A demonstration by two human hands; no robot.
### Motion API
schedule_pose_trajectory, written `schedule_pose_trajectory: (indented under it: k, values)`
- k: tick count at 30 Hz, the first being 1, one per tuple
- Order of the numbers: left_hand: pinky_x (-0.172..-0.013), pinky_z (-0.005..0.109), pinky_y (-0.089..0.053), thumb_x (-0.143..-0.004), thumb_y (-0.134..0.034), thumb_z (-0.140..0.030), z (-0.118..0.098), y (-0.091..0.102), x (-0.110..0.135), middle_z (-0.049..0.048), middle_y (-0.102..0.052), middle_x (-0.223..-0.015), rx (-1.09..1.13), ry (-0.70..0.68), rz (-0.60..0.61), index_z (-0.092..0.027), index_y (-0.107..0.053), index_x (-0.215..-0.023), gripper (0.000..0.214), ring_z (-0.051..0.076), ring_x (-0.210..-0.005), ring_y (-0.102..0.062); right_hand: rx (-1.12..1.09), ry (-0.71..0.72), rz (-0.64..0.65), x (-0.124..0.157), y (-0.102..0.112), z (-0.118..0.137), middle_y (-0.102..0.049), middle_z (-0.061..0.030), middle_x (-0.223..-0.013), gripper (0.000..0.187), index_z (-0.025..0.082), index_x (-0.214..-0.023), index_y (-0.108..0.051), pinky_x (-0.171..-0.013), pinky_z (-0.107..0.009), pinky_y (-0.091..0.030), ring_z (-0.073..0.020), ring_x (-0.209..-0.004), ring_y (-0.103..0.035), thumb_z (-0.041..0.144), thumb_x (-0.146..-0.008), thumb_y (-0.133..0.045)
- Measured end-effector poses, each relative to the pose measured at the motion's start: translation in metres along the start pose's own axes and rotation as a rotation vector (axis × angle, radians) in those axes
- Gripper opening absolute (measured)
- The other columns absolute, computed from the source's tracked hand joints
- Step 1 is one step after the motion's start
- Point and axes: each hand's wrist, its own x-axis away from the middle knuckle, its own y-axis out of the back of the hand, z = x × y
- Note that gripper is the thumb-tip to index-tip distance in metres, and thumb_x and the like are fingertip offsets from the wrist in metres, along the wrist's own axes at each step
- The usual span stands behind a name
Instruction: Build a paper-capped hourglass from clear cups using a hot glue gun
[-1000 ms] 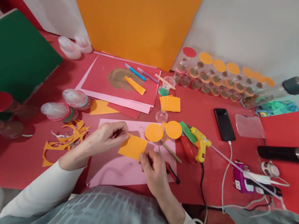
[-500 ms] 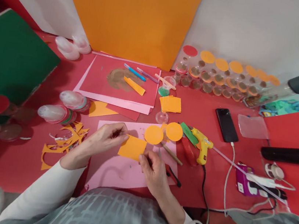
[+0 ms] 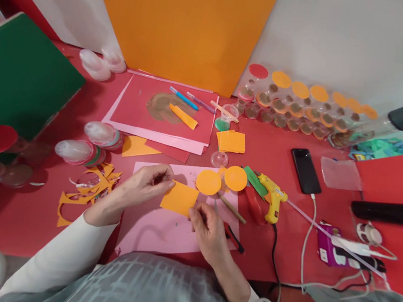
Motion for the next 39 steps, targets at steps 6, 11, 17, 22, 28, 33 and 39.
schedule_pose_trajectory:
  k: [6, 11, 17, 22, 28, 33, 39]
  values:
    - [-0.064, 0.026, -0.047, -0.084, -0.057, -0.035, 0.005, 0.004, 0.0, -0.0001, -0.068, -0.074, 0.099, -0.001, -0.028, -0.02, -0.059, -0.084, 0.015, 0.014, -0.068, -0.06, 0.237, 0.239, -0.236, 0.018, 0.013, -0.002, -0.05, 0.0035, -0.05, 0.046, 0.023, -0.066, -0.051, -0.043, -0.024, -0.04, -0.0127, -0.044, -0.049, 0.051, -0.101, -0.042]
    - [-0.077, 0.03, -0.052, -0.089, -0.049, -0.029, 0.014, -0.001, -0.001, 0.0044, -0.075, -0.088, 0.12, -0.006, -0.087, -0.02, -0.059, -0.09, 0.013, 0.018, -0.084, -0.07, 0.596, 0.75, -0.327, 0.023, 0.013, 0.005, -0.072, -0.0096, -0.093, 0.025, 0.021, -0.114, -0.063, -0.076, -0.036, -0.058, -0.0234, -0.089, -0.071, 0.033, -0.103, -0.044]
    - [-0.07, 0.026, -0.05, -0.086, -0.052, -0.027, 0.023, -0.006, -0.006, 0.0008, -0.074, -0.081, 0.001, -0.043, -0.151, -0.021, -0.06, -0.093, 0.012, 0.016, -0.073, -0.068, 0.996, 0.861, -0.146, 0.009, -0.006, 0.009, -0.061, -0.0255, -0.138, 0.059, 0.005, -0.151, -0.033, -0.116, -0.055, -0.033, -0.0338, -0.137, -0.051, 0.041, -0.104, -0.038]
    - [-0.07, 0.026, -0.05, -0.086, -0.055, -0.027, 0.032, -0.011, -0.009, 0.0014, -0.075, -0.086, -0.06, -0.086, -0.179, -0.021, -0.062, -0.092, 0.011, 0.016, -0.075, -0.069, 1.048, 0.861, -0.143, 0.003, -0.017, 0.006, -0.058, -0.0277, -0.141, 0.066, 0.001, -0.154, -0.029, -0.121, -0.054, -0.023, -0.033, -0.139, -0.051, 0.046, -0.106, -0.032]
    - [-0.07, 0.027, -0.05, -0.088, -0.053, -0.021, 0.032, -0.016, -0.01, 0.003, -0.076, -0.088, -0.087, -0.087, -0.16, -0.02, -0.061, -0.092, 0.009, 0.016, -0.072, -0.068, 1.063, 0.819, -0.128, 0.001, -0.023, 0.001, -0.056, -0.0273, -0.143, 0.068, 0.0, -0.153, -0.031, -0.122, -0.058, -0.016, -0.034, -0.138, -0.051, 0.049, -0.106, -0.026]
    - [-0.071, 0.027, -0.049, -0.088, -0.055, -0.023, 0.033, -0.017, -0.011, 0.0034, -0.076, -0.091, -0.135, -0.073, -0.157, -0.02, -0.062, -0.092, 0.009, 0.017, -0.076, -0.068, 1.055, 0.805, -0.136, -0.001, -0.027, -0.003, -0.055, -0.0284, -0.144, 0.075, -0.001, -0.154, -0.03, -0.122, -0.061, -0.01, -0.0354, -0.139, -0.05, 0.056, -0.105, -0.026]
    - [-0.07, 0.027, -0.049, -0.089, -0.051, -0.03, 0.026, -0.011, -0.006, 0.0018, -0.071, -0.083, -0.034, -0.095, -0.163, -0.019, -0.061, -0.087, 0.015, 0.017, -0.076, -0.066, 0.887, 0.884, -0.202, 0.0, -0.02, -0.006, -0.058, -0.0271, -0.141, 0.075, 0.004, -0.159, -0.018, -0.119, -0.066, -0.022, -0.0356, -0.137, -0.052, 0.052, -0.104, -0.036]
